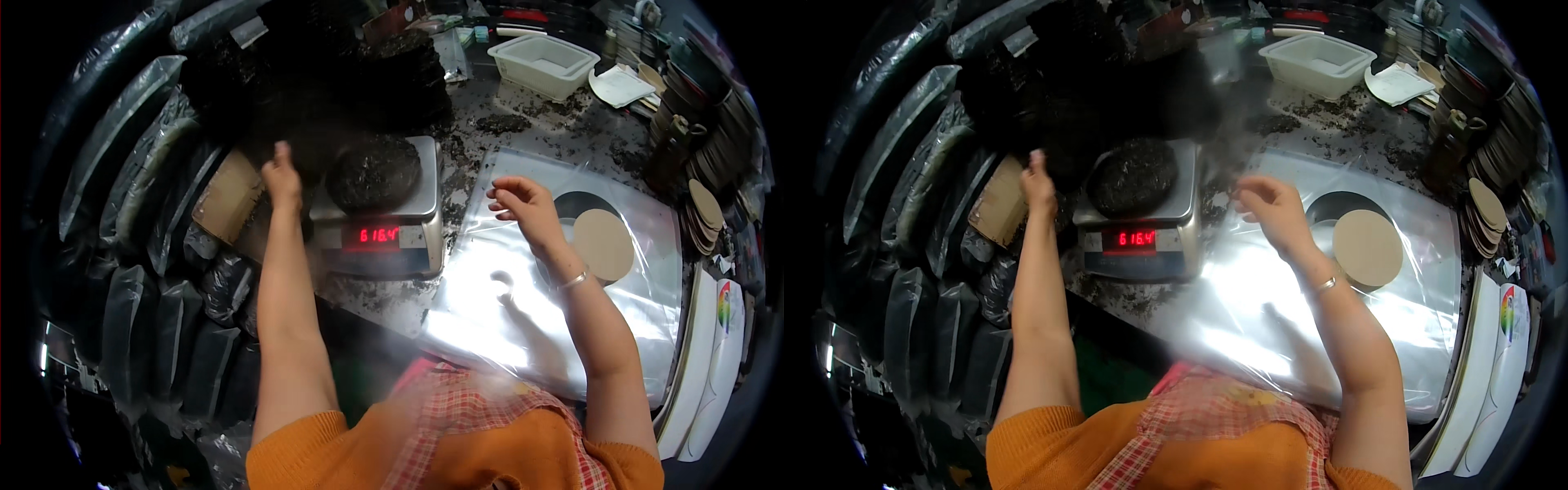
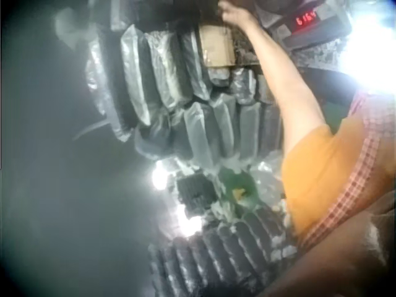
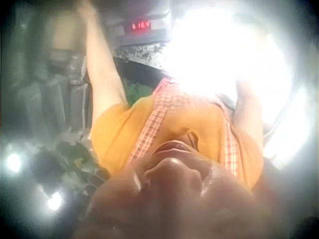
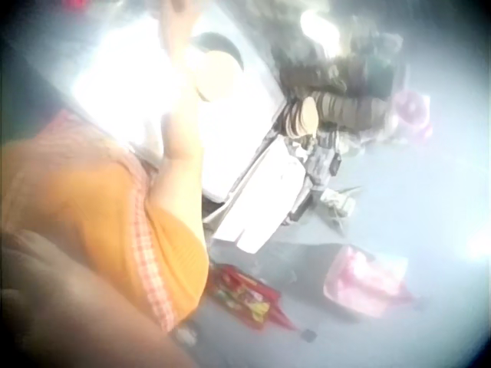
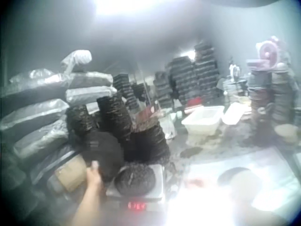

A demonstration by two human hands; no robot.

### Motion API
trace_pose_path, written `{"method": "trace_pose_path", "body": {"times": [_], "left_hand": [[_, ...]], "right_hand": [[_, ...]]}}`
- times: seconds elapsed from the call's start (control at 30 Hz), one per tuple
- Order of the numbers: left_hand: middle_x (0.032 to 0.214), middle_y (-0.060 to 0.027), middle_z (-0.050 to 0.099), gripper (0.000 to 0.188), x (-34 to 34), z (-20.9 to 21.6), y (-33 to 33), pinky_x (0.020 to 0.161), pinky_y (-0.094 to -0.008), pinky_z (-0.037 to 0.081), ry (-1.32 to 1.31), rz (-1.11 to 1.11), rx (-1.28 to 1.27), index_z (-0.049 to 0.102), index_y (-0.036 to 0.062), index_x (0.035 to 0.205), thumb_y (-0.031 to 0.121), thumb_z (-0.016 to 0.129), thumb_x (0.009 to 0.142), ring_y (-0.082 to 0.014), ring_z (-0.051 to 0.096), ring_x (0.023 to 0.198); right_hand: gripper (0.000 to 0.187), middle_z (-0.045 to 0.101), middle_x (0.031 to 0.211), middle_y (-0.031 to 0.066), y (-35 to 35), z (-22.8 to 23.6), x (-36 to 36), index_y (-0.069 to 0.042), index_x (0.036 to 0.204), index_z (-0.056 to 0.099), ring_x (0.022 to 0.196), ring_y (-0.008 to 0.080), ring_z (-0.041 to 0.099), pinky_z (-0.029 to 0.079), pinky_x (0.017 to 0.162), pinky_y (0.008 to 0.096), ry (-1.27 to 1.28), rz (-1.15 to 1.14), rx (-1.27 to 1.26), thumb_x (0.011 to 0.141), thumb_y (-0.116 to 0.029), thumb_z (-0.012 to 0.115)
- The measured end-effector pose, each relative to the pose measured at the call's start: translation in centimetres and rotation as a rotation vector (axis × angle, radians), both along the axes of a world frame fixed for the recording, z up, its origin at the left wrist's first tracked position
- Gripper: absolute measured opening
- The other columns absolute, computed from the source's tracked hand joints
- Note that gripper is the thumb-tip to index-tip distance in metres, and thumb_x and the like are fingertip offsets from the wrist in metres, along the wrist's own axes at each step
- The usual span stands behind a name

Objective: The person repeatedly measures dark tea leaves on a digital scale, places them into a cylindrical metal mold, and presses them by hand to form compact circular tea cakes.

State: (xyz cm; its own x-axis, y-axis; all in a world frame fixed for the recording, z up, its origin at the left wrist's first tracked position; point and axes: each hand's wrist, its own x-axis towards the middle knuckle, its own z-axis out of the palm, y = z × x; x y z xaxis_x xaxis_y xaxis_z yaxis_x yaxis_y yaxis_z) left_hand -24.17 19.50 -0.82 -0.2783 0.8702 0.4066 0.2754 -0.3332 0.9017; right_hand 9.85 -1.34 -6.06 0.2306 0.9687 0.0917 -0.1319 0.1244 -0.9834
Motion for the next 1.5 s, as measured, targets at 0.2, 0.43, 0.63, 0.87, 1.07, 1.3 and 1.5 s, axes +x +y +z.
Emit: {"method": "trace_pose_path", "body": {"times": [0.2,0.43,0.63,0.87,1.07,1.3,1.5], "left_hand": [[0.121,-0.0141,0.049,0.051,14.8,2.3,-13.8,0.091,-0.0370,0.044,-0.763,-0.513,0.076,0.042,-0.0049,0.120,0.033,0.054,0.088,-0.0235,0.050,0.107],[0.109,-0.0061,0.057,0.034,25.7,-3.7,-21.5,0.086,-0.0299,0.045,-0.352,-0.968,0.136,0.053,0.0007,0.110,0.026,0.057,0.087,-0.0142,0.054,0.098],[0.123,-0.0143,0.050,0.059,30.3,-9.3,-22.2,0.102,-0.0409,0.031,0.983,-1.190,0.776,0.050,0.0064,0.118,0.011,0.071,0.063,-0.0334,0.045,0.116],[0.133,-0.0210,0.036,0.088,33.8,-6.1,-19.4,0.096,-0.0415,0.037,1.292,-1.268,0.385,0.037,0.0006,0.128,0.053,0.069,0.065,-0.0397,0.035,0.121],[0.142,-0.0217,0.019,0.098,37.4,-11.6,-18.0,0.100,-0.0441,0.032,1.590,-1.142,0.091,0.020,0.0033,0.137,0.051,0.069,0.066,-0.0421,0.025,0.127],[0.140,-0.0169,0.024,0.089,38.1,-15.0,-17.7,0.100,-0.0468,0.031,1.688,-1.195,-0.162,0.022,0.0105,0.138,0.042,0.070,0.069,-0.0384,0.028,0.126],[0.143,-0.0176,0.024,0.094,26.9,-4.0,-15.3,0.109,-0.0386,0.015,0.621,-1.048,0.272,0.027,0.0038,0.137,0.033,0.076,0.062,-0.0309,0.020,0.133]], "right_hand": [[0.073,0.039,0.130,0.0264,-3.7,4.1,-1.2,-0.004,0.132,0.036,0.117,0.0382,0.044,0.040,0.094,0.0389,-0.884,-0.306,0.648,0.072,-0.027,0.070],[0.070,0.041,0.133,0.0168,-11.4,1.9,4.8,-0.006,0.131,0.038,0.121,0.0293,0.042,0.034,0.099,0.0347,-0.729,-0.194,0.412,0.072,-0.024,0.070],[0.040,0.056,0.117,0.0140,-17.7,3.1,15.7,-0.004,0.117,0.054,0.101,0.0204,0.056,0.043,0.090,0.0288,-0.764,-0.647,0.299,0.078,-0.011,0.062],[0.071,0.049,0.116,0.0189,-9.8,-0.8,15.6,-0.003,0.121,0.044,0.104,0.0359,0.051,0.044,0.086,0.0388,-1.370,0.257,-0.259,0.062,-0.027,0.076],[0.071,0.052,0.106,0.0215,-7.3,-4.8,13.6,0.006,0.111,0.046,0.097,0.0347,0.055,0.046,0.082,0.0382,-1.577,0.126,-0.333,0.057,-0.028,0.078],[0.043,0.058,0.102,0.0162,-5.4,-8.9,12.2,0.001,0.099,0.057,0.098,0.0292,0.057,0.046,0.084,0.0370,-1.637,0.302,-0.280,0.064,-0.021,0.068],[0.059,0.050,0.110,0.0194,-9.3,-7.7,11.0,-0.002,0.112,0.050,0.104,0.0331,0.052,0.045,0.088,0.0391,-1.418,0.135,-0.691,0.061,-0.019,0.075]]}}
